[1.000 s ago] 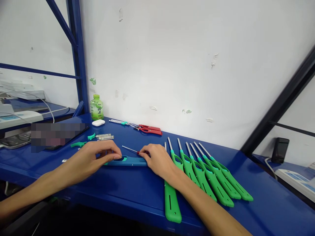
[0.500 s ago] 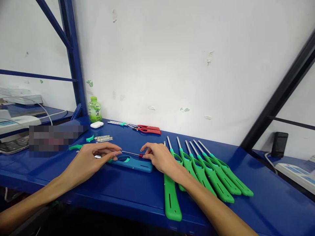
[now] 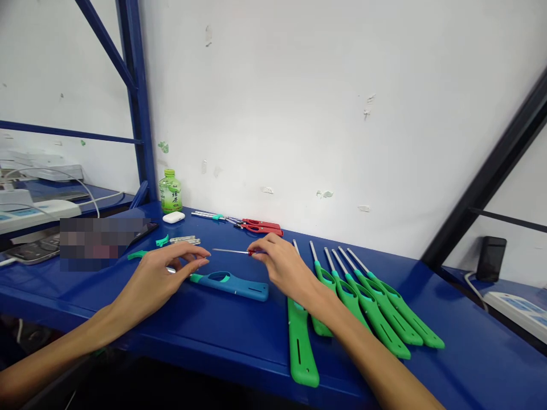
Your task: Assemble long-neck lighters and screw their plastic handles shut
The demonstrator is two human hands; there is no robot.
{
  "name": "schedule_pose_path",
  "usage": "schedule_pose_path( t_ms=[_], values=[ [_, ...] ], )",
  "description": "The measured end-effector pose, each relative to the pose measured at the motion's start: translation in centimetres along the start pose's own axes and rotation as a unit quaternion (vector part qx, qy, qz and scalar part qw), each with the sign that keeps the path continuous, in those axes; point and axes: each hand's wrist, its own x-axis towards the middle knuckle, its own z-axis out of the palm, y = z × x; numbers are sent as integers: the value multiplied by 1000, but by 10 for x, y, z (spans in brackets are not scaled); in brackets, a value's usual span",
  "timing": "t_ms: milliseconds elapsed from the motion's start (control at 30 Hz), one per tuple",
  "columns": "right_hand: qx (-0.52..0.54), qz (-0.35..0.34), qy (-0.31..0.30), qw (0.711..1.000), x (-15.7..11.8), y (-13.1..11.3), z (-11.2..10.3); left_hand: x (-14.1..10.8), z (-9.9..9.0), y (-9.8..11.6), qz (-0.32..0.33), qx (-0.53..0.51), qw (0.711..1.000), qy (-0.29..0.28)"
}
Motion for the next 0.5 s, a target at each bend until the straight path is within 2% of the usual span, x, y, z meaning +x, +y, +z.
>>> schedule_pose_path(
  t_ms=[67, 233, 500],
  values=[
    [10, -32, 31, 999, 1, -5, -8, -1, -1, -1, -4, 24, 1000, 15],
    [14, -85, 50, 995, 0, -7, -10, -2, -3, 0, -12, 56, 998, 28],
    [11, -96, 62, 993, 0, -7, -5, -2, -2, -1, -1, 36, 999, 12]
  ],
)
